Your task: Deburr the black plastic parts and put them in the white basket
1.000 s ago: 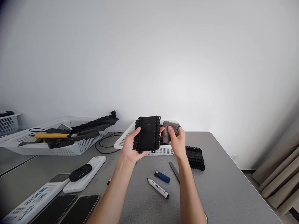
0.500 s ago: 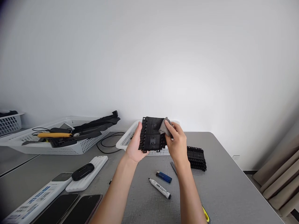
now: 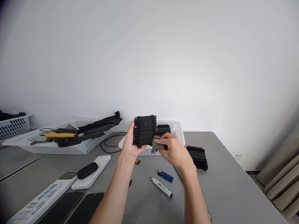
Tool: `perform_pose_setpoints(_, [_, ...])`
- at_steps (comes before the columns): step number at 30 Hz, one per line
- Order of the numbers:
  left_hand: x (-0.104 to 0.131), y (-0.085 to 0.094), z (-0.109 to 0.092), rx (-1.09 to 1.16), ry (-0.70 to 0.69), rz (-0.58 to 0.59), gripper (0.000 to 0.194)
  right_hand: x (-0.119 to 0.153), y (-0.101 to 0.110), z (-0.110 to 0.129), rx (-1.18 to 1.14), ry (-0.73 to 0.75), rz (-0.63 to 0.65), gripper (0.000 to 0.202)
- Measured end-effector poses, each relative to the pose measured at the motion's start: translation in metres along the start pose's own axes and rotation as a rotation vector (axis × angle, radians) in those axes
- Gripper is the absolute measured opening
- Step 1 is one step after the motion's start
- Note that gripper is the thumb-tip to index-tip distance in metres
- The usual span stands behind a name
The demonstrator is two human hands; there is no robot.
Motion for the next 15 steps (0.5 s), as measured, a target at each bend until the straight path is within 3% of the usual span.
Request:
perform_pose_setpoints(4, [-0.003, 0.004, 0.006, -0.043, 0.056, -0.056, 0.057, -0.003, 0.002, -0.008, 0.05, 0.012, -0.399, 0.049])
perform_pose_setpoints(6, [-0.005, 0.003, 0.012, -0.061, 0.112, -0.044, 0.056, -0.004, -0.002, -0.015, 0.107, -0.008, -0.49, 0.049])
perform_pose_setpoints(10, [-0.007, -0.002, 0.019, -0.061, 0.183, 0.036, 0.056, -0.006, -0.01, -0.022, 0.164, -0.037, -0.383, 0.054])
perform_pose_setpoints(15, [-0.006, -0.006, 0.011, 0.04, 0.044, -0.027, 0.053, -0.003, -0.005, -0.009, 0.086, -0.068, -0.025, 0.054])
Point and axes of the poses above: each hand's wrist, its own x-axis away from the middle knuckle, its own y-axis out of the back of the hand, z = x × y, the point moved 1 cm from there along -x, towards the middle knuckle, and after that the axes turned 9 degrees about y, right-handed, at the moved point
